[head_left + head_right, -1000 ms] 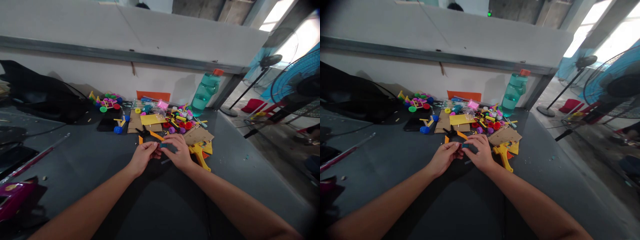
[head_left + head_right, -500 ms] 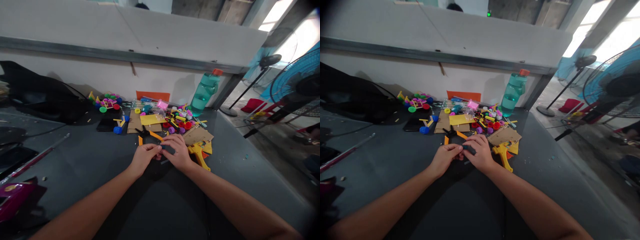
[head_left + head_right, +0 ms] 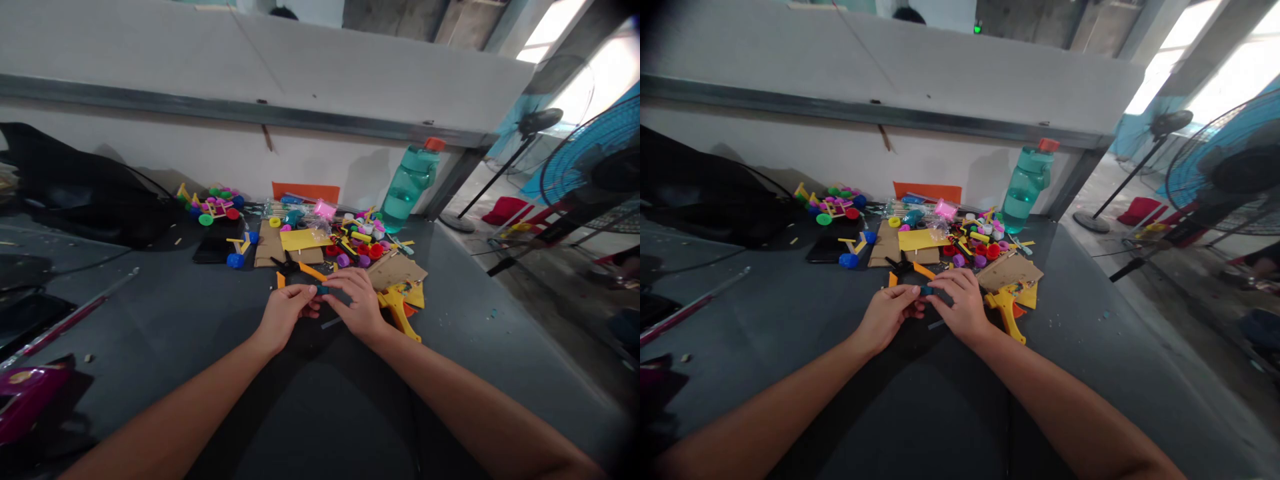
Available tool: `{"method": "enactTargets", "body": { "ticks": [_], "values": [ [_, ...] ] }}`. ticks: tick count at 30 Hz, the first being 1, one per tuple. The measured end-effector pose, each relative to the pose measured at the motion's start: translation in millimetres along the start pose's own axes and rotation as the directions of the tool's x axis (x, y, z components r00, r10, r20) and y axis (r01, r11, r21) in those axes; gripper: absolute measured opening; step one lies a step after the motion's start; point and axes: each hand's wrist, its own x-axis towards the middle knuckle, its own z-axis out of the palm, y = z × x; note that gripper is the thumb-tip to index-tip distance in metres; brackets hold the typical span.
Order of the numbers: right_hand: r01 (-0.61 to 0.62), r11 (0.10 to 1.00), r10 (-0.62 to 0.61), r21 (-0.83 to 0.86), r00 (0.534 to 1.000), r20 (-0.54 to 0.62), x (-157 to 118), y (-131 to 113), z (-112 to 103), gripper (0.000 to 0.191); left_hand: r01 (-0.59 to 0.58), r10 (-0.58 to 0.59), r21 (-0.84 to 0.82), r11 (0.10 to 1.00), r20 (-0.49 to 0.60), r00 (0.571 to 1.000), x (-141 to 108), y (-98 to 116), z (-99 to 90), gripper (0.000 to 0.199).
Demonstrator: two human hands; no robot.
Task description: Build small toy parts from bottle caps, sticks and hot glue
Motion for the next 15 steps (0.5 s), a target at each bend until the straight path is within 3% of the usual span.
{"method": "enactTargets", "body": {
  "ticks": [15],
  "values": [
    [-0.027,1.000,0.028,0.009,0.999,-0.031,0.3,0.5,0.3,0.011,0.000,0.000,-0.009,1.000,-0.006,1.000,0.7,-0.5,-0.4,0.024]
  ]
}}
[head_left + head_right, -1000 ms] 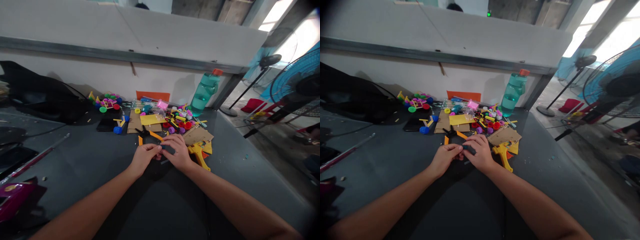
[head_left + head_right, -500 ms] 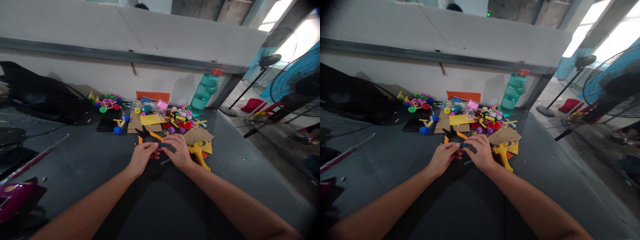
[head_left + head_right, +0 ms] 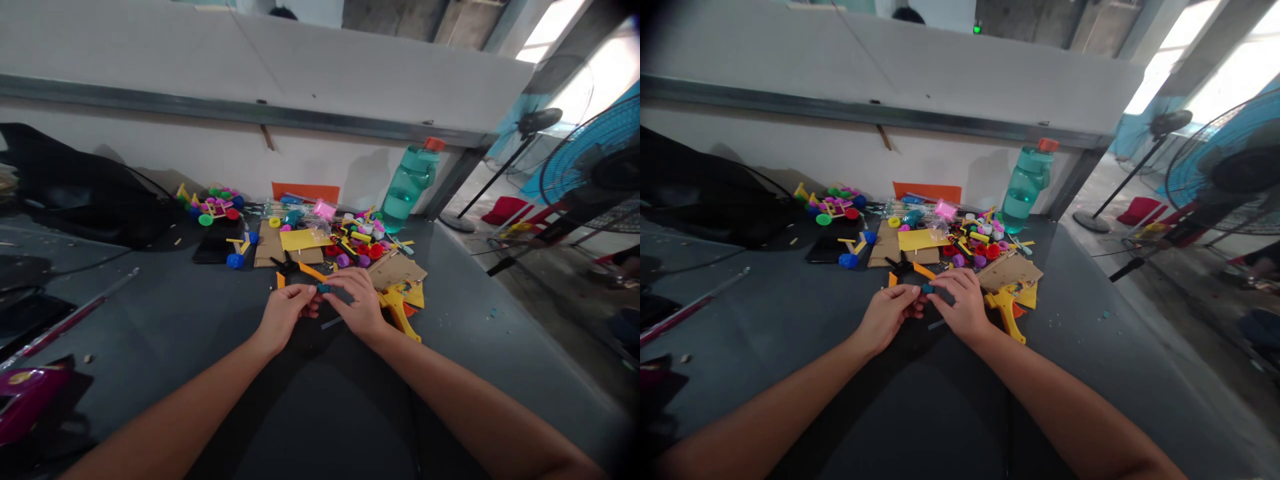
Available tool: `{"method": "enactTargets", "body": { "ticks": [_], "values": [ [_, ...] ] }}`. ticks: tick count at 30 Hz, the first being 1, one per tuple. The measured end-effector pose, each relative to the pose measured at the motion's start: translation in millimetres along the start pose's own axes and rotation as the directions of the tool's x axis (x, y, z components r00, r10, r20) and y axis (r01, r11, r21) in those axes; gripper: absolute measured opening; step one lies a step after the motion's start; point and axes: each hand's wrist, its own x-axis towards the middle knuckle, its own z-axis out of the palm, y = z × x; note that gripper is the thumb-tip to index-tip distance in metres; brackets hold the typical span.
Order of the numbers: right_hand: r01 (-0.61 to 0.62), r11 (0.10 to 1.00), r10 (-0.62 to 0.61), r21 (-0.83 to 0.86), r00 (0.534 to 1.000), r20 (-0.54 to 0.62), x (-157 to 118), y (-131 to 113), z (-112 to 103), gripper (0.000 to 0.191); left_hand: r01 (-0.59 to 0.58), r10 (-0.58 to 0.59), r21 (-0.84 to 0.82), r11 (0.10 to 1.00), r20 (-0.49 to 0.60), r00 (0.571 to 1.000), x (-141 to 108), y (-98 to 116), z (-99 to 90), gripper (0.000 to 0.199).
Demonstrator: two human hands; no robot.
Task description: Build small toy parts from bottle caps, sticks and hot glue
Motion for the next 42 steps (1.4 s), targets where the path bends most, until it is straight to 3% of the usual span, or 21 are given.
{"method": "enactTargets", "body": {
  "ticks": [7,12,37,42],
  "values": [
    [0.014,1.000,-0.014,-0.001,0.999,0.052,-0.6,-1.0,1.4,0.022,-0.024,0.023,0.067,0.997,0.010,1.000,0.9,-1.9,-1.1,0.021],
    [0.030,1.000,-0.030,0.010,0.998,0.051,-0.1,-1.5,1.1,0.013,-0.024,0.020,0.090,0.996,0.041,0.999,0.2,-1.5,-0.8,0.021],
    [0.017,0.999,-0.019,0.032,0.997,0.077,-0.5,-0.3,2.9,0.019,-0.015,0.013,0.079,0.997,0.024,1.000,0.3,0.4,1.0,0.023],
    [0.026,1.000,-0.027,0.018,0.998,0.064,-0.1,-0.2,2.6,0.012,-0.018,0.016,0.083,0.996,0.027,1.000,1.6,-1.8,-0.1,0.023]
  ]
}}
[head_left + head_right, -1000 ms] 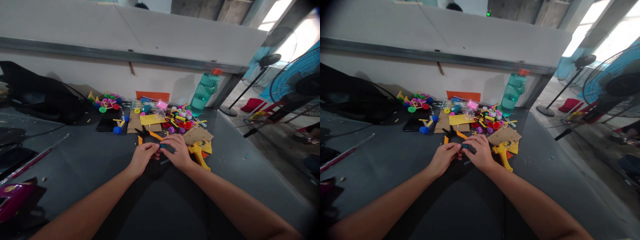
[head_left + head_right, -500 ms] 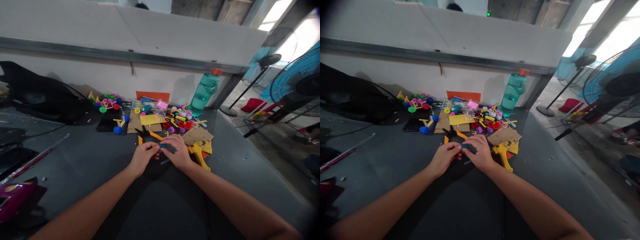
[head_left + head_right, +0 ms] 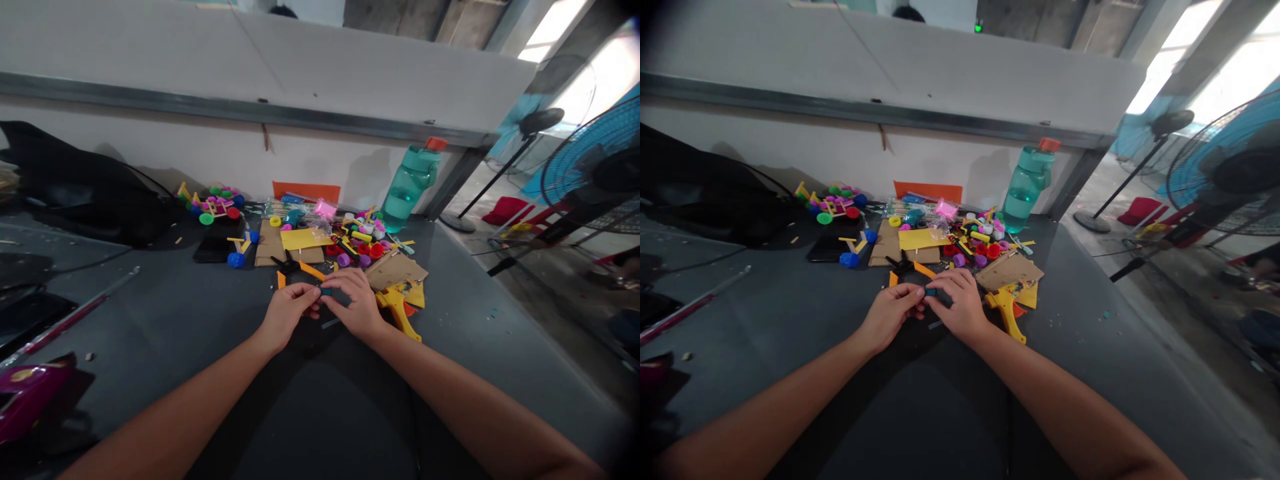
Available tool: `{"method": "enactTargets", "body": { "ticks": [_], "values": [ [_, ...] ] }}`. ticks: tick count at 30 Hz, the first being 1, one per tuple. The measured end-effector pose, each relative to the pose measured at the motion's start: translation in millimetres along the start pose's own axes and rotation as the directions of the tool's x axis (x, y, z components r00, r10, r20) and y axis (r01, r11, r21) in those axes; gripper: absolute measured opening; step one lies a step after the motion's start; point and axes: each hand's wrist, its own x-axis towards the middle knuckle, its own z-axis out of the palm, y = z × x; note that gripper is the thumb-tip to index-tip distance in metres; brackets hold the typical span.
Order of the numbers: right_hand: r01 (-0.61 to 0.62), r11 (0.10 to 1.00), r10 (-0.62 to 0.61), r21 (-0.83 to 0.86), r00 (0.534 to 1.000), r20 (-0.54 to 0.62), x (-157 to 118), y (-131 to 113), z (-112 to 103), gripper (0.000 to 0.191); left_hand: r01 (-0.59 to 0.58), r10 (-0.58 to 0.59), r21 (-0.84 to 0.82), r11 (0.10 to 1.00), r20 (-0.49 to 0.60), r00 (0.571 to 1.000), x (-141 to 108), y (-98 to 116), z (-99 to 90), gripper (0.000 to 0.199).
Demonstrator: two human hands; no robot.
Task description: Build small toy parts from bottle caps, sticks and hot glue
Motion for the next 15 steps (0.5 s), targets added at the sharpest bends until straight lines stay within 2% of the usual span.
{"method": "enactTargets", "body": {
  "ticks": [4,9,15],
  "values": [
    [0.008,1.000,-0.008,-0.015,1.000,0.019,-0.1,-0.2,-0.2,0.017,0.006,-0.006,-0.012,1.000,0.017,1.000,0.5,-0.8,-0.5,0.021],
    [0.011,1.000,-0.010,-0.025,1.000,0.020,-0.4,0.1,-0.5,0.013,0.015,-0.014,-0.029,0.999,0.029,0.999,0.1,0.4,-0.7,0.023],
    [0.007,1.000,-0.007,-0.021,1.000,0.030,-0.5,-0.2,0.8,0.016,0.015,-0.013,-0.029,0.999,0.048,0.999,1.8,0.3,-1.2,0.022]
  ]
}}
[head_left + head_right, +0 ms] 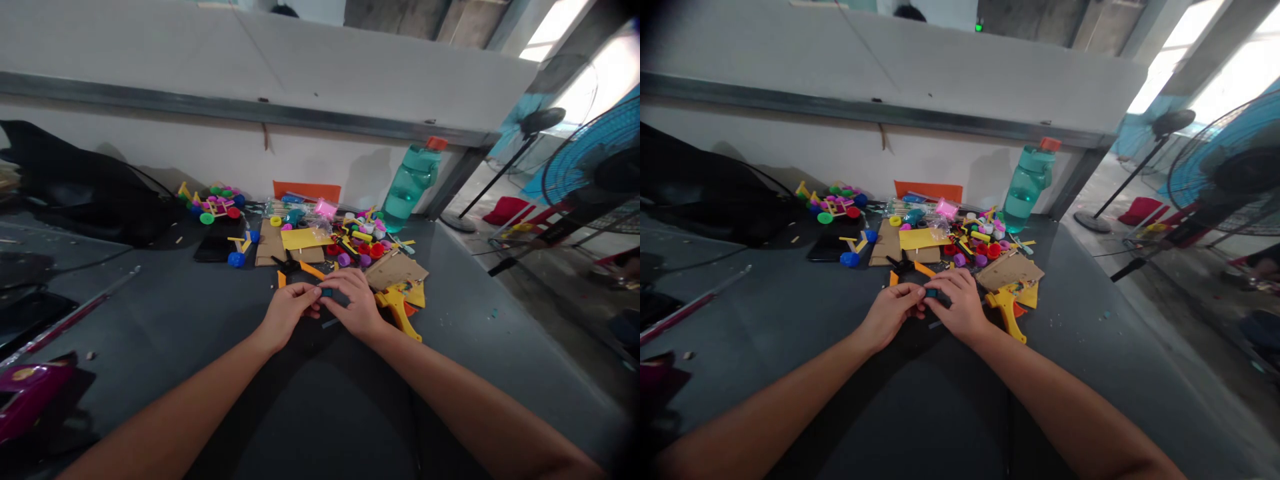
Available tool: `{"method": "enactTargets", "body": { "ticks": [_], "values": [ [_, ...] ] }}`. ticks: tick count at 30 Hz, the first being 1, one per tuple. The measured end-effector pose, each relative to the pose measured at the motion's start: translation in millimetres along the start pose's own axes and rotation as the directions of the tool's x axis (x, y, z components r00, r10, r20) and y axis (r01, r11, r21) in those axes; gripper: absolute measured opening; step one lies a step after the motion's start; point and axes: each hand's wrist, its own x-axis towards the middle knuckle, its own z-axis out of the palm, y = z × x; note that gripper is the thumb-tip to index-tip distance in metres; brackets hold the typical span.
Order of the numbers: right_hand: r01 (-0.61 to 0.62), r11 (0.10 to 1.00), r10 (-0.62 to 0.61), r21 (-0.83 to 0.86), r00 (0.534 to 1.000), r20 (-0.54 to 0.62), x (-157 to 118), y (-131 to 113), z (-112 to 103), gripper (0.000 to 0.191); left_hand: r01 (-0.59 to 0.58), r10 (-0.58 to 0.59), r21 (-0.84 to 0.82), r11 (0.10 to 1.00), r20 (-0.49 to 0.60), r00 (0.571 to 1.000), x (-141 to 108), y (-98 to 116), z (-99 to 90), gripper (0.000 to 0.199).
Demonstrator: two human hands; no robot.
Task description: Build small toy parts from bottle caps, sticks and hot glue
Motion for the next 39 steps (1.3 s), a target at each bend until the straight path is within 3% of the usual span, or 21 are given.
{"method": "enactTargets", "body": {
  "ticks": [22,39],
  "values": [
    [-0.027,0.999,0.026,-0.020,1.000,-0.016,1.3,3.1,1.1,0.013,-0.022,0.019,-0.035,0.999,-0.083,0.996,1.0,1.0,2.2,0.022],
    [-0.025,1.000,0.025,-0.014,1.000,-0.011,1.0,3.9,2.6,0.016,0.003,-0.004,-0.029,1.000,-0.038,0.999,2.7,0.4,2.7,0.021]
  ]
}}
